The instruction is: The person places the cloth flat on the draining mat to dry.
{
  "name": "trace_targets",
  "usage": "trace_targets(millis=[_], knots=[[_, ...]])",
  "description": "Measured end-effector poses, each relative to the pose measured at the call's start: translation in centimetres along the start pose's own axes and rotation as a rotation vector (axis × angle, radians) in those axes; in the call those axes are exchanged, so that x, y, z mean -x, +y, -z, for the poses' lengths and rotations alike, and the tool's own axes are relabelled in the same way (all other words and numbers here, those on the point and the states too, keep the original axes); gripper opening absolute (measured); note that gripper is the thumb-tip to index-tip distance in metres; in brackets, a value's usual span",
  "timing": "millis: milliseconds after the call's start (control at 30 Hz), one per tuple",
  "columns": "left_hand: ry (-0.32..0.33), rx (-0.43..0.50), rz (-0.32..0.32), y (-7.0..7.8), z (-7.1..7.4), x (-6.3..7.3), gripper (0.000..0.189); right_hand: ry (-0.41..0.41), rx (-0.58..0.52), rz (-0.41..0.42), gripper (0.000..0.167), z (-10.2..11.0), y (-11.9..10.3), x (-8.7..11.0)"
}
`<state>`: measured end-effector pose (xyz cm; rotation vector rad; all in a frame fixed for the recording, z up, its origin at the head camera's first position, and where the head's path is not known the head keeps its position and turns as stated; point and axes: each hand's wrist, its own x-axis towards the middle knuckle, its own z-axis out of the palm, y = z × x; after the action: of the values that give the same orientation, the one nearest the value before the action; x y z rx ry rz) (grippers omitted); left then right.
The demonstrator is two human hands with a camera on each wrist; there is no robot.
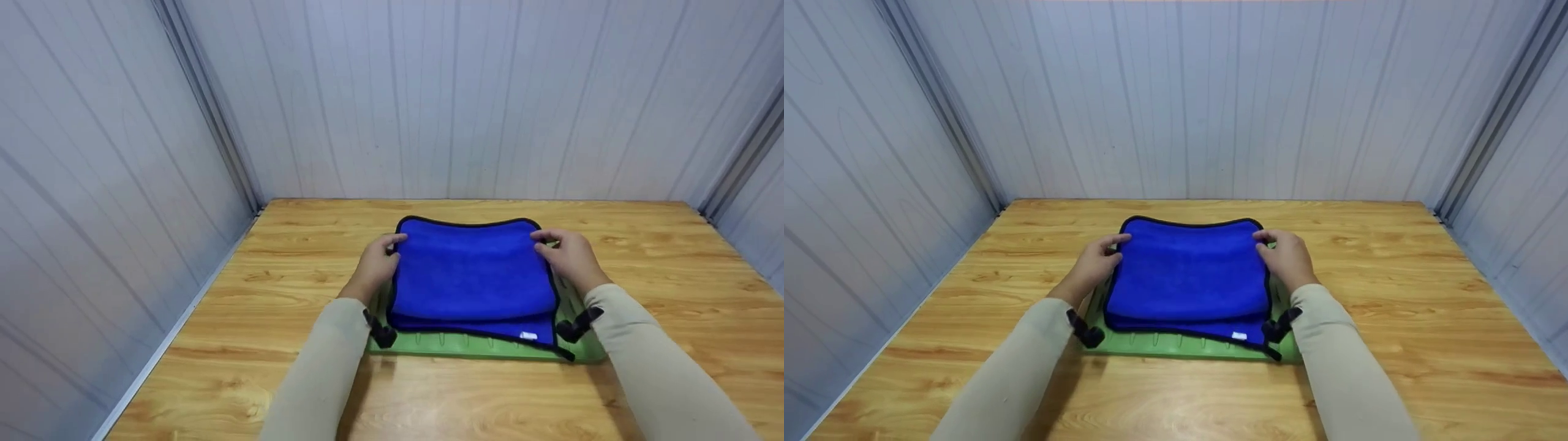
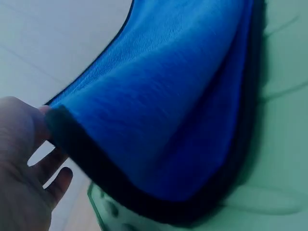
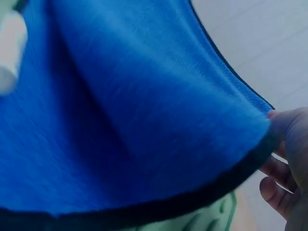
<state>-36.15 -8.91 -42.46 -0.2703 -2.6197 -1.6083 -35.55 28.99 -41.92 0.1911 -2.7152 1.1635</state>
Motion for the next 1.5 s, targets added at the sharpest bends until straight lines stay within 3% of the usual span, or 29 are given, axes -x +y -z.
trace_targets(millis=[200,300,500,733,933,1033,1200,1333,1500], knots=[[-0.118,0.011,0.167,-0.3,-0.7,-0.7,0.062,-0.094,0.052,0.001,0.039,-1.2,1.0,-1.0],[-0.171,-0.02,0.214,-0.2,-0.9,-0.7,0.065,-0.17,0.097,-0.001,0.045,-1.9,1.0,-1.2],[-0.216,-0.157,0.214,0.4,-1.3,-0.8,0.056,-0.263,0.223,0.028,0.054,-2.6,0.7,-1.5],[-0.101,-0.171,0.18,0.3,-1.4,-0.9,0.056,-0.212,0.275,0.025,0.056,-3.1,0.0,-1.6],[-0.163,-0.11,0.229,0.2,-0.9,-0.6,0.062,-0.275,0.262,-0.01,0.061,-3.4,0.1,-1.3],[-0.173,-0.045,0.272,0.1,-0.5,-0.1,0.059,-0.283,0.158,-0.025,0.062,-2.8,0.4,-0.5],[-0.12,0.06,0.333,-0.1,0.2,1.5,0.051,-0.274,0.049,-0.07,0.058,-1.5,0.9,1.9],[-0.111,0.086,0.304,-0.2,0.3,2.8,0.049,-0.249,0.035,-0.086,0.055,-0.6,1.2,3.7],[-0.147,0.069,0.27,-0.4,0.3,5.0,0.049,-0.196,0.023,-0.088,0.054,-0.2,1.5,6.1]])
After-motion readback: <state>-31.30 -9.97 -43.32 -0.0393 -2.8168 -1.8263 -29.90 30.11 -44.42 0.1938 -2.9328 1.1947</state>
